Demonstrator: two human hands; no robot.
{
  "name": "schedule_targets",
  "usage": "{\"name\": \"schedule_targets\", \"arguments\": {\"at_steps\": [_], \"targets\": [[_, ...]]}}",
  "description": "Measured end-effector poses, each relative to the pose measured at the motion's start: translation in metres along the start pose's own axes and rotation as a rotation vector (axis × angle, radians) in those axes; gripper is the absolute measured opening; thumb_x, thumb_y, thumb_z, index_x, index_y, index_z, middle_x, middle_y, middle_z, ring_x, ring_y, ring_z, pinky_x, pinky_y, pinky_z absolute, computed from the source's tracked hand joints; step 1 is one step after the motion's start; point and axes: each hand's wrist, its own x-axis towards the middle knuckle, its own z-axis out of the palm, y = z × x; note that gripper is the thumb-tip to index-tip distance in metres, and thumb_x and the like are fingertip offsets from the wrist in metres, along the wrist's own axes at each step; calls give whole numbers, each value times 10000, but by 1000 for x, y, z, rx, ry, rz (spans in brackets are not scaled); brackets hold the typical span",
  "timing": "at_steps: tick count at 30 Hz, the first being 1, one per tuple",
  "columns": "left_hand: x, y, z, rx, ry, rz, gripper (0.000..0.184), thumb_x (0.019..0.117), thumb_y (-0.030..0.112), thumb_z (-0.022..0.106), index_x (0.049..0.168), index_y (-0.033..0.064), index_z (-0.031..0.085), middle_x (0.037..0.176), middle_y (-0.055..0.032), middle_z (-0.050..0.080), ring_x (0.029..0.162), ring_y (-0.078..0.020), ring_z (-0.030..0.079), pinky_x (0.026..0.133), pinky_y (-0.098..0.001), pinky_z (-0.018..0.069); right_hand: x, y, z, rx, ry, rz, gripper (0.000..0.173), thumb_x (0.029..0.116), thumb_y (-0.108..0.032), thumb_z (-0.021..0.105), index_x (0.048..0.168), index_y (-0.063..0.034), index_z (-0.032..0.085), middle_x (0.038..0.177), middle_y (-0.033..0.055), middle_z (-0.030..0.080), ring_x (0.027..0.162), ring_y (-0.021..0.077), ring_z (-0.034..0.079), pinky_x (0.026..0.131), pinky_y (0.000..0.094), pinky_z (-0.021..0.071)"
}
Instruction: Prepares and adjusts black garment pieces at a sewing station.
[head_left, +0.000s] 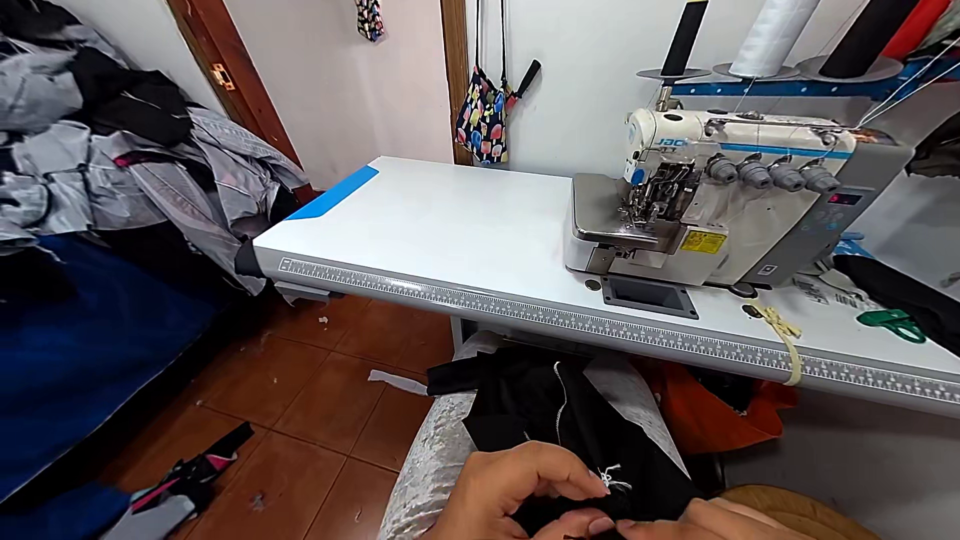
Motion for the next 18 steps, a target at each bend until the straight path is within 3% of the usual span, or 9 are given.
{"name": "schedule_targets", "arguments": {"at_steps": [6,18], "targets": [[-1,6,-5,158,-31,140,214,971,-9,653,1180,12,612,1061,-95,748,1000,-69,719,899,-216,577,-2,-4,-2,-78,110,-36,152,969,-130,665,947,-13,760,713,139,676,639,249,610,639,336,479],[-3,3,-5,241,-23,247,168,982,-11,626,1146,6,595,1040,-118,748,992,-111,734,890,-235,586,1,-5,-2,-80,92,-44,152,965,-133,666,919,-20,757,710,137,674,635,247,606,621,338,464]]}}
